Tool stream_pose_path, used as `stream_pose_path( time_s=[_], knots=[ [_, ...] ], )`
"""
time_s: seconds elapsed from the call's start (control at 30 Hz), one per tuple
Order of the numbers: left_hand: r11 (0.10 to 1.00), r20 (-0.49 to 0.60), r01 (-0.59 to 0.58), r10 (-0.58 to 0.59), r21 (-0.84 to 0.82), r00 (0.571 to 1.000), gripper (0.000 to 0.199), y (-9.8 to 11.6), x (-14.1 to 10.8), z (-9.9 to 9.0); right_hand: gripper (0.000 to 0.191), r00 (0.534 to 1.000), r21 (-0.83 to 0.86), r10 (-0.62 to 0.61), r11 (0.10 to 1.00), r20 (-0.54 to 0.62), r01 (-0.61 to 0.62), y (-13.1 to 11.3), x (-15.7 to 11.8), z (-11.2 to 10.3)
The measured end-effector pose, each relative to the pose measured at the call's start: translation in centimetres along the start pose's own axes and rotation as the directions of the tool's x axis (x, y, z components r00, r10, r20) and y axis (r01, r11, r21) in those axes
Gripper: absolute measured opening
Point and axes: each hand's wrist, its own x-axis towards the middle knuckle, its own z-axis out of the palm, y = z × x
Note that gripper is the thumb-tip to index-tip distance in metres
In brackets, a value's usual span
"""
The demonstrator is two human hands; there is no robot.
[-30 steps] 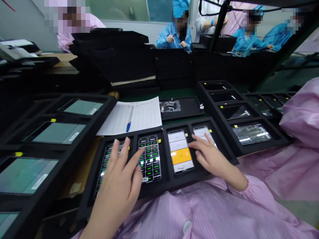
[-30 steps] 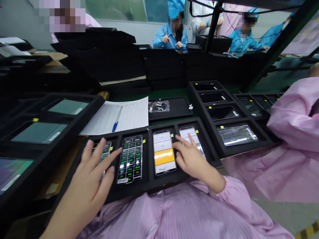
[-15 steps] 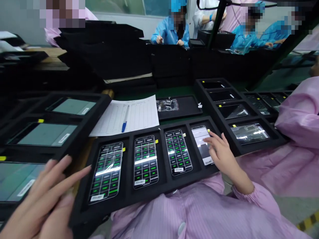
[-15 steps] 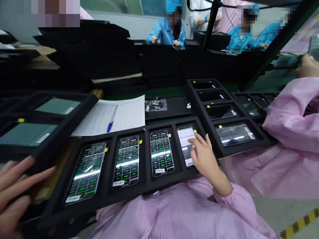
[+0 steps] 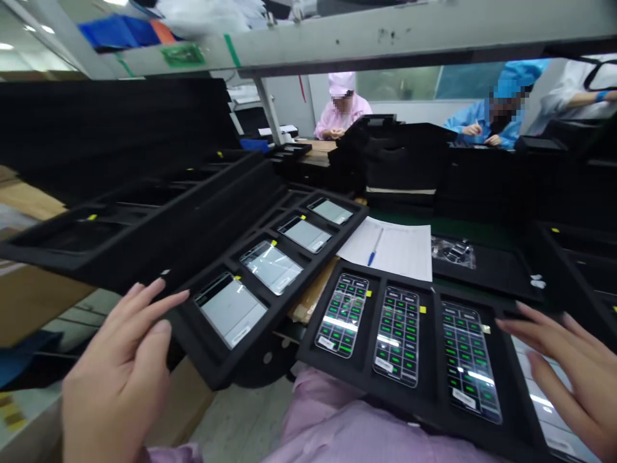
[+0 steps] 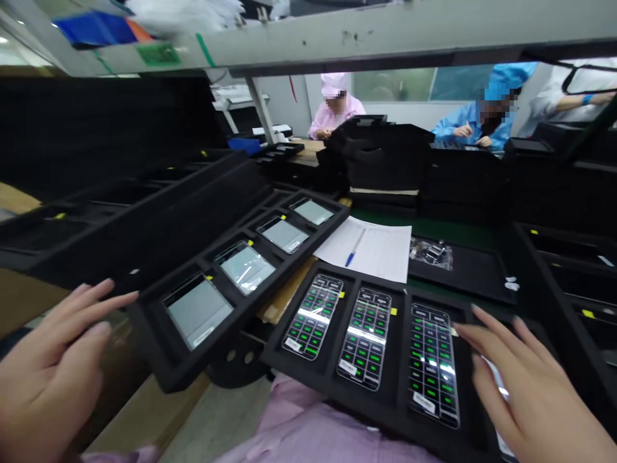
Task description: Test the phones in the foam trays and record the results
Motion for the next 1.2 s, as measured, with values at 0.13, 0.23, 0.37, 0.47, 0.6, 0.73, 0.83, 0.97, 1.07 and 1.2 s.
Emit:
stream_pose_path(
  time_s=[0.13,0.23,0.37,0.47,0.6,0.73,0.83,0.97,1.07,1.2],
  knots=[
    [0.999,0.132,0.043,-0.047,0.030,0.990,0.039,-4.8,1.7,0.6,0.029,0.940,0.189,-0.266,0.955,0.213,0.227,-7.5,16.0,2.9],
    [0.999,0.218,0.045,-0.048,0.020,0.975,0.041,-7.2,1.8,2.2,0.035,0.931,0.198,-0.147,0.977,0.335,0.083,-11.4,26.3,8.6],
    [1.000,0.248,0.018,-0.015,-0.008,0.969,0.045,-8.9,1.2,3.5,0.030,0.951,0.156,-0.092,0.987,0.295,0.047,-13.5,34.0,15.9],
    [0.999,0.270,-0.040,0.041,-0.008,0.962,0.044,-9.7,0.6,3.4,0.027,0.959,0.141,-0.113,0.987,0.261,0.078,-14.1,35.2,18.8],
    [0.992,0.308,-0.124,0.120,-0.009,0.944,0.044,-10.3,0.1,3.1,0.024,0.925,0.211,-0.301,0.944,0.234,0.254,-15.5,33.8,20.1],
    [0.984,0.317,-0.176,0.167,0.000,0.933,0.045,-10.4,-0.4,3.6,0.025,0.863,0.295,-0.448,0.878,0.233,0.376,-18.5,31.2,20.3],
    [0.977,0.326,-0.214,0.202,0.000,0.923,0.046,-10.4,-0.7,3.9,0.031,0.765,0.409,-0.597,0.778,0.241,0.477,-21.2,29.2,20.3],
    [0.976,0.351,-0.218,0.203,0.002,0.914,0.047,-10.3,-0.9,4.1,0.030,0.690,0.490,-0.667,0.718,0.281,0.495,-23.0,27.7,19.9],
    [0.975,0.390,-0.219,0.194,0.021,0.900,0.048,-10.3,-1.1,4.1,0.032,0.761,0.504,-0.612,0.737,0.214,0.451,-22.5,27.5,18.9],
    [0.975,0.391,-0.221,0.197,0.017,0.899,0.048,-10.2,-1.3,3.7,0.025,0.830,0.514,-0.545,0.750,0.121,0.417,-20.9,26.8,17.2]
  ],
)
